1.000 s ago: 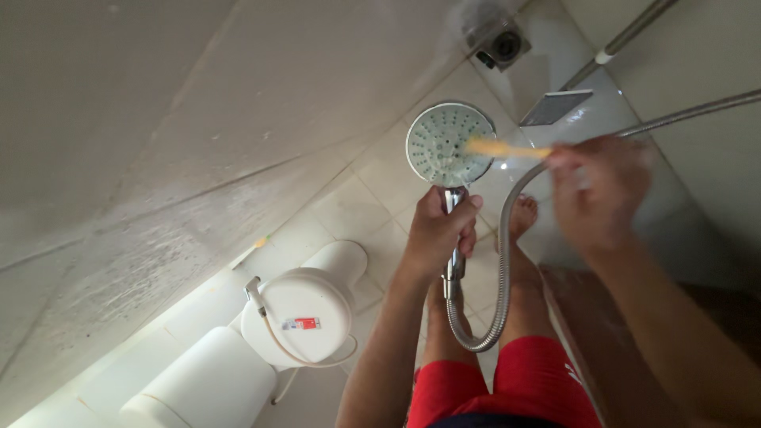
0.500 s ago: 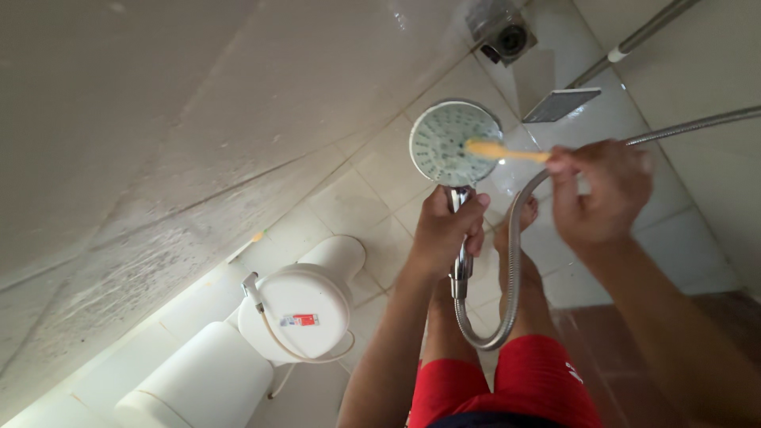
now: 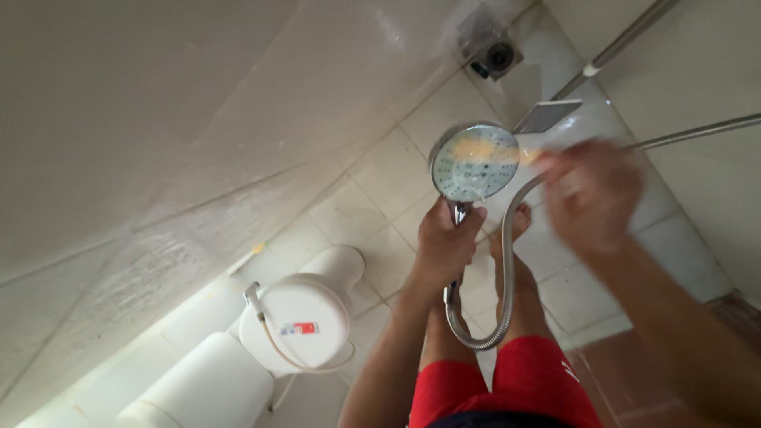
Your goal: The person scrubs the shower head and its flexible hose with a yellow toothbrush, then rinses the shower head and the toilet bidet sprayer with water. The person also scrubs the wall-mounted shower valve with the toothbrush.
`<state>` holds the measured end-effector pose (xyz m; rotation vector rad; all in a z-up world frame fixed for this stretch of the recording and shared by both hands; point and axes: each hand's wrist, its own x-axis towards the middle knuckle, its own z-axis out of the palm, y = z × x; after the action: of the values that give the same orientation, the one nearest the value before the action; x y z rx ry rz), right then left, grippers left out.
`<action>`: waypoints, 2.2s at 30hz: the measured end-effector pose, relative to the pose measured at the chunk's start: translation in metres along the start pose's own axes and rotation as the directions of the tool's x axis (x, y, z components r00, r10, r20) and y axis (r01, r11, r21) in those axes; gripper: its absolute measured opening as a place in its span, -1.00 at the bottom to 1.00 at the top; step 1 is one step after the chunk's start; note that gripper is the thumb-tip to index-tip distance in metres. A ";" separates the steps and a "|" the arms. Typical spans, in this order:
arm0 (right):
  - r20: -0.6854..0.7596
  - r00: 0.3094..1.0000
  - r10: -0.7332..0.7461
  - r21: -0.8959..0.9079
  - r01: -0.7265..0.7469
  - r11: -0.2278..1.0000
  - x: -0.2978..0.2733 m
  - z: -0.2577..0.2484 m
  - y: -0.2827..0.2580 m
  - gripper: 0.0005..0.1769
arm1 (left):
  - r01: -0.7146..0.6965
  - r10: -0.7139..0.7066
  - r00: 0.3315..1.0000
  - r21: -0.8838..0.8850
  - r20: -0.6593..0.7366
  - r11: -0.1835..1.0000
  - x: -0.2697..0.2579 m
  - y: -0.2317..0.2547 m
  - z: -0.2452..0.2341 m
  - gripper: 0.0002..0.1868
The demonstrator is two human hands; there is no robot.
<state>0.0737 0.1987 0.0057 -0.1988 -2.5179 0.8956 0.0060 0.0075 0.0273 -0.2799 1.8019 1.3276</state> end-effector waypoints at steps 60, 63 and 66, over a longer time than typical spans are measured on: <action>-0.146 0.988 0.049 -0.188 -0.076 0.979 -0.008 -0.252 -0.115 -0.89 | -0.651 0.606 0.747 0.114 0.272 0.751 -0.178 0.079 0.060 -0.69; -0.096 0.992 -0.078 -0.310 0.045 0.950 -0.008 -0.264 -0.109 -0.91 | -0.673 0.620 0.735 0.182 0.273 0.717 -0.183 0.086 0.074 -0.69; -0.104 0.991 -0.081 -0.258 0.052 0.965 0.000 -0.281 -0.108 -0.95 | -0.681 0.626 0.731 0.245 0.270 0.690 -0.188 0.095 0.084 -0.66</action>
<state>0.2064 0.2723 0.2657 -0.2378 -2.5106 0.5163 0.1036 0.0631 0.2241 0.7241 2.0204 1.4184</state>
